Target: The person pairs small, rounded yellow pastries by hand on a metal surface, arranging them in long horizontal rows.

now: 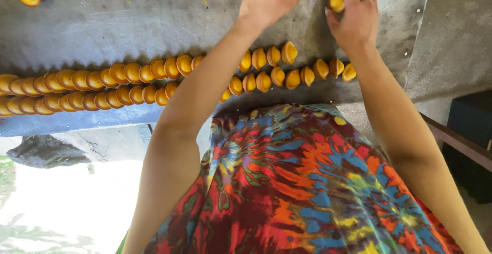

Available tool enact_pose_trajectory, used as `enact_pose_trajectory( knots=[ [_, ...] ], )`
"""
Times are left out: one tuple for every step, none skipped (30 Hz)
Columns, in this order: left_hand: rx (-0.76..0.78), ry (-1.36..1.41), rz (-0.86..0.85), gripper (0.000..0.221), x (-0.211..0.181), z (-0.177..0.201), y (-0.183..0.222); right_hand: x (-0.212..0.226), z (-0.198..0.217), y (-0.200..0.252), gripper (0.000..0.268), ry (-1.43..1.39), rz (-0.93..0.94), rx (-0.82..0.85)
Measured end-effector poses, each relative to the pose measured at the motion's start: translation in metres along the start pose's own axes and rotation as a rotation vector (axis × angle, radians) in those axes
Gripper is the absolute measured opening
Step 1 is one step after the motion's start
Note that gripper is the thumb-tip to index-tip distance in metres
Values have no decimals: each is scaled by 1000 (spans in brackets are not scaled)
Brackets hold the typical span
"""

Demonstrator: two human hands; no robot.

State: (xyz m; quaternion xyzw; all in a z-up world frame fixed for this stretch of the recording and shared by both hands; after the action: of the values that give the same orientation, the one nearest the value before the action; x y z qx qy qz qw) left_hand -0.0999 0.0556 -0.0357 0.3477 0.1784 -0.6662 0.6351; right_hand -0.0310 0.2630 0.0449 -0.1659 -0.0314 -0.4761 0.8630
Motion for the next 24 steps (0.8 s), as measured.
enact_pose_trajectory(
  knots=[
    [-68, 143, -99, 42, -11, 13, 22, -4, 4, 10, 37, 3, -4, -1],
    [-64, 144, -103, 42, -19, 18, 41, -13, 3, 21, 37, -163, -101, 28],
    [62, 241, -126, 44, -27, 16, 57, -20, 1, 31, 38, -330, -197, 57],
    [190, 338, -148, 49, -34, 12, 71, -24, 4, 37, 38, -326, -202, 55],
    [196, 339, -150, 49, -38, 11, 82, -25, 1, 45, 38, -427, -246, 121],
    [253, 240, -144, 50, -42, 4, 92, -24, -1, 52, 39, -527, -291, 186],
    [310, 141, -144, 52, -45, -3, 98, -23, 2, 55, 39, -523, -298, 182],
    [315, 141, -151, 52, -47, -6, 101, -17, 4, 54, 39, -520, -238, 194],
    [340, 64, -113, 53, -45, -11, 104, -10, 5, 54, 39, -515, -180, 209],
    [365, -13, -74, 54, -43, -17, 106, -5, 6, 54, 39, -510, -188, 208],
    [368, -14, -79, 54, -43, -19, 108, 1, 2, 52, 39, -522, -197, 247],
    [369, -29, -82, 54, -43, -20, 110, 6, 0, 50, 39, -535, -206, 286],
    [366, -45, -79, 54, -43, -20, 112, 11, 1, 49, 39, -537, -205, 285],
    [366, -47, -78, 54, -43, -19, 114, 18, 1, 50, 40, -545, -193, 321],
    [344, -21, -98, 57, -46, -17, 115, 22, 0, 48, 42, -554, -177, 360],
    [321, 4, -118, 59, -47, -13, 115, 20, 0, 44, 42, -557, -173, 362],
    [317, 5, -111, 59, -46, -11, 111, 14, -1, 42, 44, -578, -225, 381],
    [260, 30, -176, 67, -48, -5, 104, 7, -3, 42, 47, -599, -278, 400],
    [204, 55, -241, 74, -49, 0, 98, -2, -3, 40, 47, -603, -275, 404],
    [202, 55, -235, 74, -42, 4, 88, -16, 4, 31, 42, -504, -153, 277],
    [121, 9, -228, 67, -32, 12, 73, -28, 9, 22, 37, -404, -33, 150],
    [40, -35, -222, 61, -24, 17, 58, -41, 6, 13, 29, -287, 13, 89],
    [25, -179, -126, 54, -14, 14, 40, -54, 2, 4, 22, -170, 60, 24],
    [10, -322, -29, 49, -4, 10, 21, -64, -10, -3, 22, -171, 62, 24]
  ],
)
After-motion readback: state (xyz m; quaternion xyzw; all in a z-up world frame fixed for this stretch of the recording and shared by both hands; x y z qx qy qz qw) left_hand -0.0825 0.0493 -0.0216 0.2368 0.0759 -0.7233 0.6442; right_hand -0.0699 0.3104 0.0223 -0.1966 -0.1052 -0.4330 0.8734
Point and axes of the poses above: each hand's wrist, its own y-axis away from the middle knuckle, its own z-axis out of the back of the hand, x = y × z, the point moved 5 cm from there along -y, towards the middle knuckle, and after that the axes turned 14 degrees about z, right-handed, at the moved point
